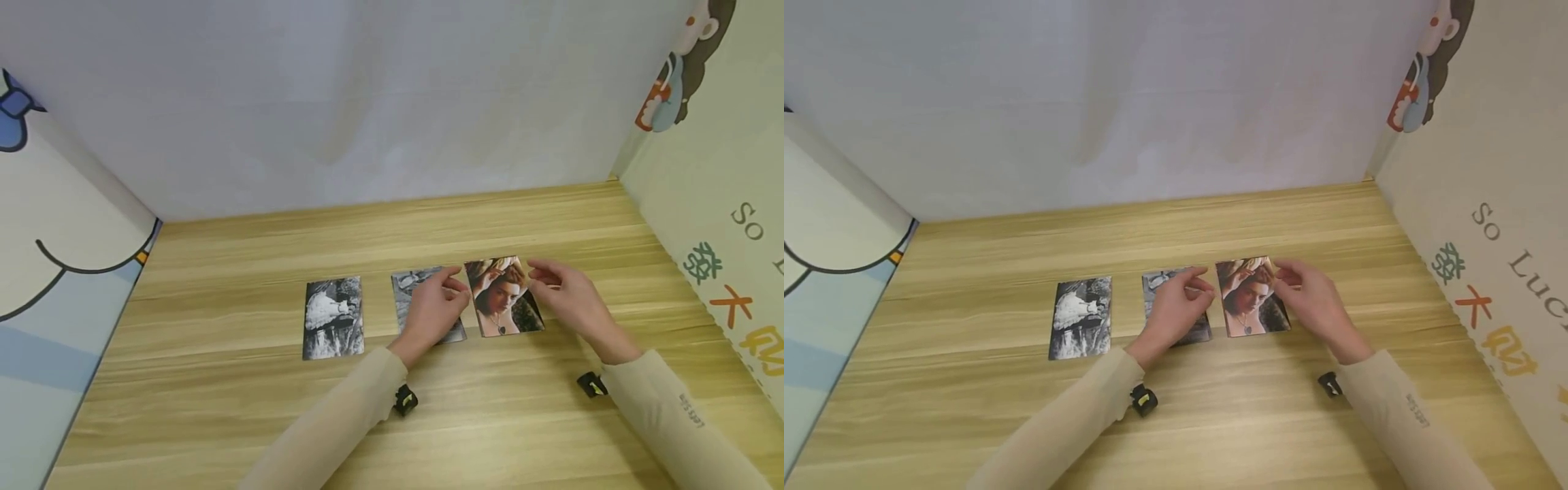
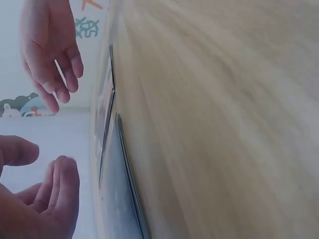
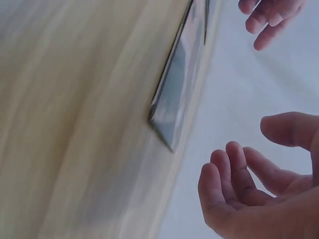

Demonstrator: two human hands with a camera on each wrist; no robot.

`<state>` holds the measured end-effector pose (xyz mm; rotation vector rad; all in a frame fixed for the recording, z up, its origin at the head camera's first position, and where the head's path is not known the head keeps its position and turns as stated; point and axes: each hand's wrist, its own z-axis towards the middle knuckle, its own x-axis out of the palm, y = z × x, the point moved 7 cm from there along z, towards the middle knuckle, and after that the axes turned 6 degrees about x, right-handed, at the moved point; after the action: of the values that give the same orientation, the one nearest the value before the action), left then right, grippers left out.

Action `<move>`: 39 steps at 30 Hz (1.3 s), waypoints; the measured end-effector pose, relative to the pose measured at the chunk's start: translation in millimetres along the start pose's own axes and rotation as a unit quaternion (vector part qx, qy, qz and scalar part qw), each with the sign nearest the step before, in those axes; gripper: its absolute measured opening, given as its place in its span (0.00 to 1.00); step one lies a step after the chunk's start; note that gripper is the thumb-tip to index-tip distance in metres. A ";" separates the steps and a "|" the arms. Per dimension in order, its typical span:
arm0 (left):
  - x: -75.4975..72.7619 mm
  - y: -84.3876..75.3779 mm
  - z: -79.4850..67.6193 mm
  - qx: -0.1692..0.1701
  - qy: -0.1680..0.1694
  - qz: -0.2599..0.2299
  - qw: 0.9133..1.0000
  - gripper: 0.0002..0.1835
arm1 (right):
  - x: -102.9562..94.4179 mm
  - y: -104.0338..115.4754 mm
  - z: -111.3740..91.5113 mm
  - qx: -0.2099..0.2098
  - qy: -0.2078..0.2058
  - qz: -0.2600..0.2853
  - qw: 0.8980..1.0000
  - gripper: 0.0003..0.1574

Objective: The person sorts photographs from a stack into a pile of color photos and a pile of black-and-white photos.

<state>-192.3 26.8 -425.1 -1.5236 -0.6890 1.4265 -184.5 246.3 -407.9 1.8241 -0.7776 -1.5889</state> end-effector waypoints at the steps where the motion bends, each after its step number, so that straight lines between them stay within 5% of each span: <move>1: -3.7 -0.3 -1.3 0.006 -0.009 -0.013 1.000 0.26 | 0.2 2.0 -0.7 0.000 -0.004 0.009 1.000 0.31; 6: -20.1 -0.6 -9.3 0.035 -0.034 -0.061 0.997 0.24 | 3.9 12.6 -4.2 -0.011 -0.018 0.049 0.999 0.30; 13: -38.8 -3.5 -21.5 0.080 -0.055 -0.049 0.994 0.24 | 14.9 25.5 -6.3 -0.030 -0.022 0.071 0.997 0.28; 27: -77.6 11.5 -40.9 0.079 -0.122 -0.020 0.989 0.24 | 47.4 45.5 -5.0 -0.059 0.003 0.114 0.992 0.26; 33: -84.4 18.6 -45.3 0.045 -0.091 0.001 0.995 0.29 | 59.8 52.4 -2.8 -0.059 0.034 0.105 0.992 0.28; 39: -80.0 27.7 -46.4 -0.011 -0.018 0.031 0.999 0.40 | 71.3 52.2 -0.2 -0.059 0.056 0.063 0.995 0.31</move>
<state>-166.4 -65.8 -416.6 -1.5516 -0.6863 1.5015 -178.6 158.4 -414.5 1.7293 -0.7169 -1.4097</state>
